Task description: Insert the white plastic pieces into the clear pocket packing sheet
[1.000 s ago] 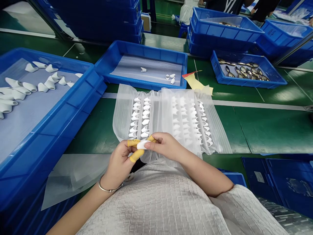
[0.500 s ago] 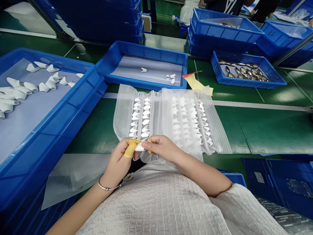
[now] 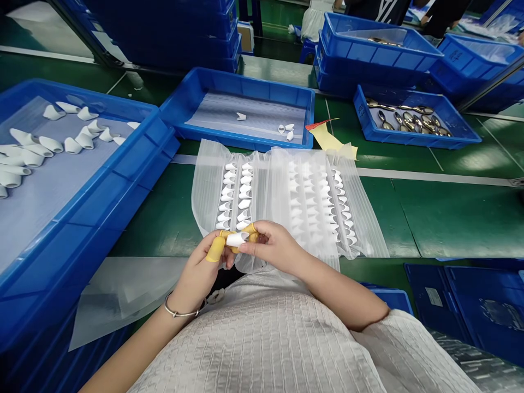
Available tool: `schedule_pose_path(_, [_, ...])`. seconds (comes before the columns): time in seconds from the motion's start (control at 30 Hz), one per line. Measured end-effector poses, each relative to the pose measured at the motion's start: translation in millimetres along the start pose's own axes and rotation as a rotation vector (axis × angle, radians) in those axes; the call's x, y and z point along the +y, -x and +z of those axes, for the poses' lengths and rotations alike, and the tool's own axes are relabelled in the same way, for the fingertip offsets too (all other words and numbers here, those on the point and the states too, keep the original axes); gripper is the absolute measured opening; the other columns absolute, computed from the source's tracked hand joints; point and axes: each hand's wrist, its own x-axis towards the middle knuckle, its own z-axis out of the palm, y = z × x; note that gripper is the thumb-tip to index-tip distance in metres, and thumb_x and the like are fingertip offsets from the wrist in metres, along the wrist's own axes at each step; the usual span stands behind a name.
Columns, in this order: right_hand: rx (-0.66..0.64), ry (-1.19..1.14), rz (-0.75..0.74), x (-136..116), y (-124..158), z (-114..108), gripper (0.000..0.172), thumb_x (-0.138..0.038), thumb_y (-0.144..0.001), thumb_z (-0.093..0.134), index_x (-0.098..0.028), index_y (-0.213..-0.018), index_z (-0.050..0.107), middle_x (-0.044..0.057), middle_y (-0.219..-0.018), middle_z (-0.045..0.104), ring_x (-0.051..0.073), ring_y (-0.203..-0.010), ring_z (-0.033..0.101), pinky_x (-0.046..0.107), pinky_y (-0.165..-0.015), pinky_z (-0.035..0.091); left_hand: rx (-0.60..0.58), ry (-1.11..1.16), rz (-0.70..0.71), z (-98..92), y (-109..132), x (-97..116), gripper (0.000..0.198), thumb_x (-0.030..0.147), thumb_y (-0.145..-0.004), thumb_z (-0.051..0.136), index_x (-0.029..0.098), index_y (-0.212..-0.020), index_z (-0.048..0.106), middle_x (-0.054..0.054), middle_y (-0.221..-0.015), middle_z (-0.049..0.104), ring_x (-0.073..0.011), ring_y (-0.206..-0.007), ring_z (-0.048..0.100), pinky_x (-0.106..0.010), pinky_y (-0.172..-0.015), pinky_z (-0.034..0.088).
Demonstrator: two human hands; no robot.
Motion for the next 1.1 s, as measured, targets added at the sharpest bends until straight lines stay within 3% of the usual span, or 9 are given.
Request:
schedule_pose_path(0.1, [0.053,0.274,-0.169,-4,3,-3,0.024,-0.034,-0.084,0.077,-0.021,-0.103,0.068,0.000,-0.085,0.056,0.016,-0.077,0.054,0.030,-0.072,0.047,-0.007,0.024,0.019,1.4,0,1,0.029,0.048,-0.094,0.058,0.019,-0.093,0.059,0.005,-0.059,0.055,-0.0107,-0.056,0.050,-0.023,-0.057,0.043])
schedule_pose_path(0.2, [0.051,0.517,-0.334,-5,5,-7,0.015,-0.032,-0.091,0.071,-0.019,-0.098,0.067,0.003,-0.088,0.058,0.019,-0.083,0.056,0.033,-0.075,0.047,0.024,-0.011,0.006,2.7,0,2,0.025,0.042,-0.088,0.066,0.018,-0.092,0.060,0.005,-0.063,0.056,-0.0098,-0.056,0.049,-0.022,-0.055,0.042])
schedule_pose_path(0.3, [0.038,0.650,-0.387,-3,6,-9,0.012,-0.029,-0.094,0.065,-0.020,-0.103,0.066,0.007,-0.095,0.060,0.022,-0.090,0.057,0.037,-0.080,0.049,0.067,-0.032,0.005,2.8,0,0,0.023,0.035,-0.084,0.071,0.018,-0.095,0.061,0.005,-0.066,0.056,-0.0099,-0.057,0.050,-0.022,-0.054,0.042])
schedule_pose_path(0.4, [0.044,0.529,-0.288,1,3,-12,0.027,-0.024,-0.097,0.059,-0.023,-0.123,0.062,0.007,-0.103,0.059,0.021,-0.097,0.058,0.037,-0.084,0.050,0.088,-0.034,0.033,1.9,0,-2,0.024,0.034,-0.083,0.072,0.019,-0.099,0.062,0.004,-0.069,0.057,-0.0104,-0.059,0.051,-0.022,-0.055,0.042])
schedule_pose_path(0.47, [0.078,0.352,-0.190,2,1,-14,0.028,-0.026,-0.100,0.052,-0.023,-0.125,0.062,0.006,-0.102,0.060,0.020,-0.096,0.059,0.036,-0.084,0.051,0.099,-0.061,0.054,1.2,1,-4,0.024,0.034,-0.085,0.071,0.019,-0.101,0.063,0.003,-0.072,0.058,-0.0111,-0.062,0.052,-0.023,-0.057,0.043])
schedule_pose_path(0.6, [0.026,0.088,0.003,2,-2,-15,0.036,-0.047,-0.101,0.047,-0.018,-0.099,0.068,0.005,-0.088,0.063,0.018,-0.082,0.059,0.033,-0.075,0.049,0.083,-0.151,0.094,-0.3,2,-7,0.024,0.034,-0.087,0.070,0.021,-0.107,0.065,0.001,-0.076,0.060,-0.0133,-0.067,0.055,-0.026,-0.064,0.046])
schedule_pose_path(0.73, [-0.030,0.012,0.068,0,-3,-12,0.039,-0.055,-0.088,0.066,-0.017,-0.082,0.066,0.001,-0.077,0.059,0.015,-0.073,0.053,0.030,-0.069,0.044,0.054,-0.224,0.106,-2.4,2,-10,0.025,0.035,-0.088,0.069,0.023,-0.110,0.067,0.001,-0.077,0.060,-0.0141,-0.068,0.054,-0.027,-0.065,0.045])
schedule_pose_path(0.87, [-0.050,-0.041,0.044,0,-2,-12,0.030,-0.045,-0.084,0.074,-0.018,-0.094,0.068,0.002,-0.087,0.063,0.016,-0.079,0.057,0.031,-0.073,0.046,0.043,-0.219,0.116,-3.5,1,-12,0.025,0.034,-0.088,0.069,0.023,-0.110,0.066,-0.001,-0.082,0.063,-0.0158,-0.073,0.057,-0.029,-0.068,0.046])
schedule_pose_path(1.1, [-0.028,0.291,-0.203,-4,3,-15,0.022,-0.033,-0.091,0.071,-0.023,-0.111,0.071,0.004,-0.097,0.063,0.017,-0.087,0.058,0.030,-0.076,0.050,0.071,-0.352,0.265,-1.9,1,-3,0.013,0.031,-0.089,0.068,0.023,-0.100,0.067,0.001,-0.080,0.055,-0.0146,-0.070,0.052,-0.028,-0.066,0.044])
